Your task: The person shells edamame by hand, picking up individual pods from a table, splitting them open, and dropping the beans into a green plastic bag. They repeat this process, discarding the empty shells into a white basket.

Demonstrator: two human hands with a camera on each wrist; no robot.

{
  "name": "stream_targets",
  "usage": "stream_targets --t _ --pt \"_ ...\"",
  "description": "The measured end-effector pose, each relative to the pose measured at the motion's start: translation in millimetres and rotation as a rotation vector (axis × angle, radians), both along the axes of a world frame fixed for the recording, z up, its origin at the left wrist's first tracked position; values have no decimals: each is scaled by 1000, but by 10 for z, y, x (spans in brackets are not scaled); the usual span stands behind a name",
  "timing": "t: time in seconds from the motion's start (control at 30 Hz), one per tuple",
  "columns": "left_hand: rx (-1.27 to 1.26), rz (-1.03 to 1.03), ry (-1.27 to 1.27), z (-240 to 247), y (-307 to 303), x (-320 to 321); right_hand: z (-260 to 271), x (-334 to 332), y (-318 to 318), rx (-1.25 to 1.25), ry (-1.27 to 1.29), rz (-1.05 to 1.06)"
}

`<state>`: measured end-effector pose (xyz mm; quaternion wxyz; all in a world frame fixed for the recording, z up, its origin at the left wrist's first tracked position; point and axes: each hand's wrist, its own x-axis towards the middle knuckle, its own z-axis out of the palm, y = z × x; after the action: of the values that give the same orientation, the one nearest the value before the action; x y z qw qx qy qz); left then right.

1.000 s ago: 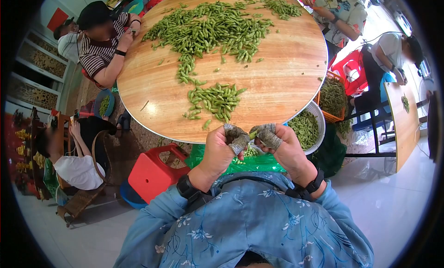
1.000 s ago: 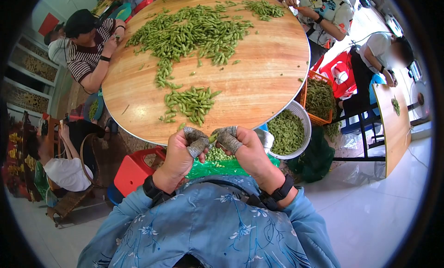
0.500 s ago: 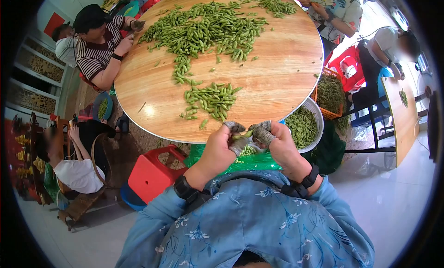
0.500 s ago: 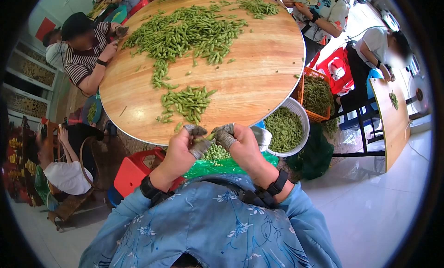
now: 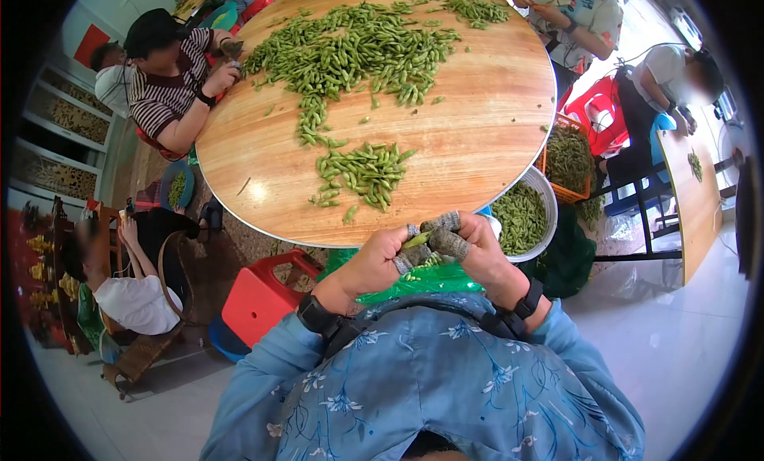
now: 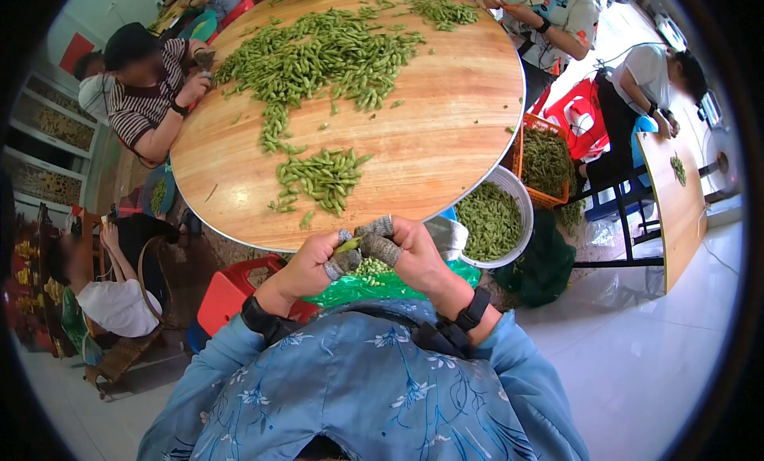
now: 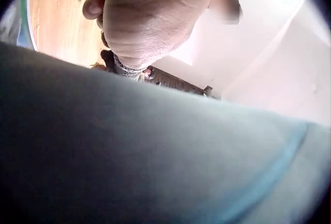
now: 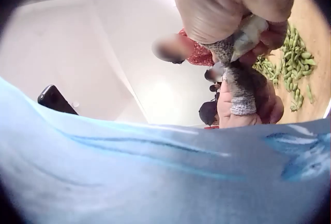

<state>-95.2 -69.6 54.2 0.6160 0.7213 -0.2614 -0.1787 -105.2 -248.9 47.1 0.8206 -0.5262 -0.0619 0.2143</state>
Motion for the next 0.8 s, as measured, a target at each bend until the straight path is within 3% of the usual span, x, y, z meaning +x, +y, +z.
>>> stream_targets --t 0.07,0.1,0.17,0.2,0.27,0.3,0.37,0.5,0.57,0.7,0.8 --pt "-43 -87 502 -35 82 -7 -31 9 0 3 -61 4" --pt "-43 -87 501 -50 83 -26 -34 12 4 3 -61 4" --pt "-473 -35 879 -73 71 -61 -35 22 15 5 -98 0" --pt "-474 -35 876 -79 61 -47 -24 33 9 5 -100 1" --pt "-136 52 444 -82 39 -3 12 55 -20 -54 -39 34" --pt "-136 53 443 -41 21 19 17 65 -32 -55 -39 35" --pt "136 298 -202 78 -14 44 22 76 -50 -132 -4 19" --pt "184 263 -134 98 50 47 49 47 8 -126 25 7" --pt "46 217 141 91 50 56 102 38 65 -170 -33 -117" --pt "108 169 132 92 59 59 167 46 -6 -241 12 -42" --pt "140 141 70 91 69 67 159 48 -32 -430 -99 -2"
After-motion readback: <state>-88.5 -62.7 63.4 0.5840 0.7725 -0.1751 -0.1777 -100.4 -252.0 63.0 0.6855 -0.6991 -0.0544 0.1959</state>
